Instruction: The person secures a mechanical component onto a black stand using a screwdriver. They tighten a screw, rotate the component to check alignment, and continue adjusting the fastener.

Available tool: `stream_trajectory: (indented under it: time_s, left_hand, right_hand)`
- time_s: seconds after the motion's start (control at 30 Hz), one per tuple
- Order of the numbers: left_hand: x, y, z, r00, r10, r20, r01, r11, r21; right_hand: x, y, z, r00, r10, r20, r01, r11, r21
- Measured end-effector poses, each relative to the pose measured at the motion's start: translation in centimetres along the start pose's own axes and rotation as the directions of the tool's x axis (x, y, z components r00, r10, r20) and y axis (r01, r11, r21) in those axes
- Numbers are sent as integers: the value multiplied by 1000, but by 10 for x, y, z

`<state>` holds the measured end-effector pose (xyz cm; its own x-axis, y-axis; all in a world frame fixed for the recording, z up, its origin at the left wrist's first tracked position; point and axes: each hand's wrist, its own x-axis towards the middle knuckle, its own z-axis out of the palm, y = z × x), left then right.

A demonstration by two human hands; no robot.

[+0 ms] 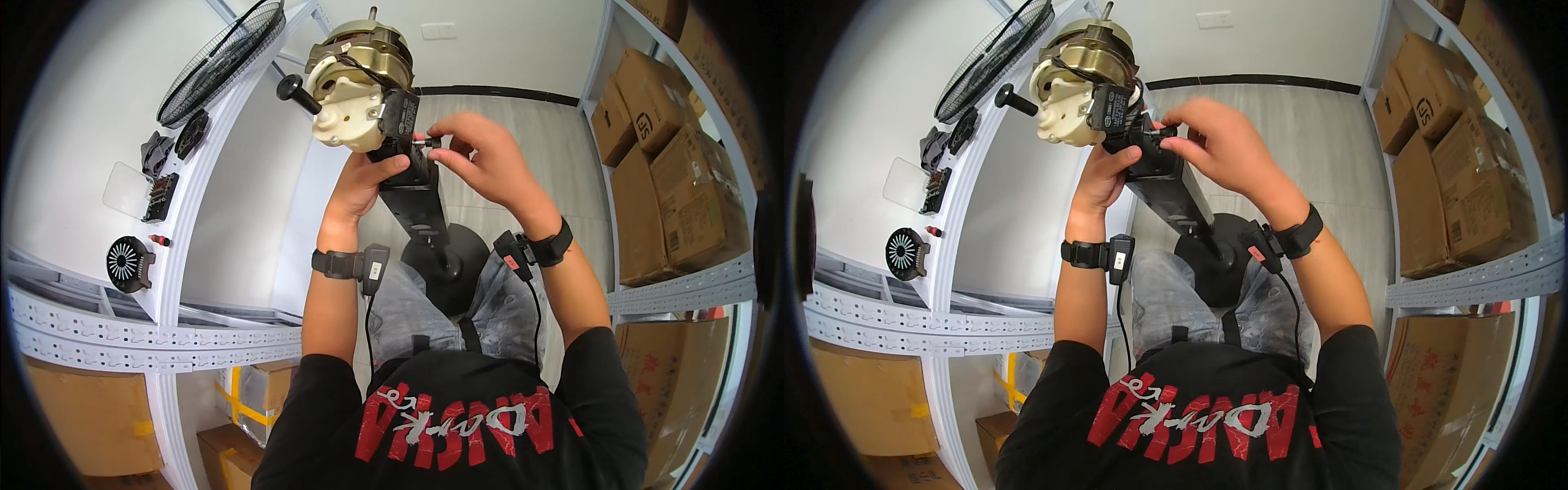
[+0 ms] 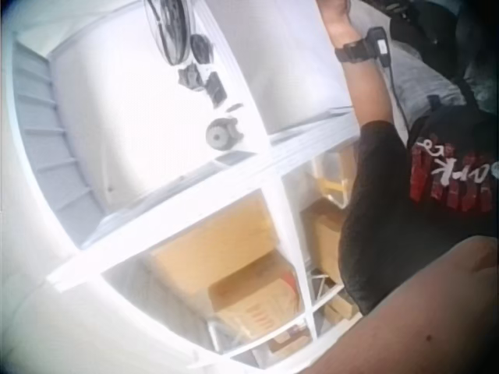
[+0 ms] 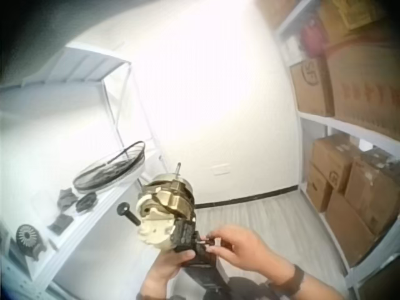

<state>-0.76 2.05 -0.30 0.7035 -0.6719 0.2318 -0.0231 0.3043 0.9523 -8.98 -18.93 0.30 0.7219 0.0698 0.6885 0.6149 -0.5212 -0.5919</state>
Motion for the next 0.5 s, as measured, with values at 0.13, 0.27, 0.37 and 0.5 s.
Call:
stream_trajectory:
  time_s: [0.13, 0.27, 0.37, 0.5]
  left_hand:
    - [-2, 1, 7, 999, 20, -29, -20, 1000, -17]
    - [0, -1, 5, 1000, -3, -10, 3, 1000, -16]
    - [-5, -2, -1, 1000, -4, -28, 4, 1000, 15]
    - [-1, 0, 2, 1000, -3, -22, 3, 1000, 22]
  right_hand:
    - [6, -2, 15, 979, -159, -131, 134, 975, -178]
    - [13, 2, 22, 820, 539, 195, -507, 524, 684]
    - [13, -12, 10, 872, 473, 126, -471, 742, 477]
    - [2, -5, 1, 997, 78, 14, -79, 993, 84]
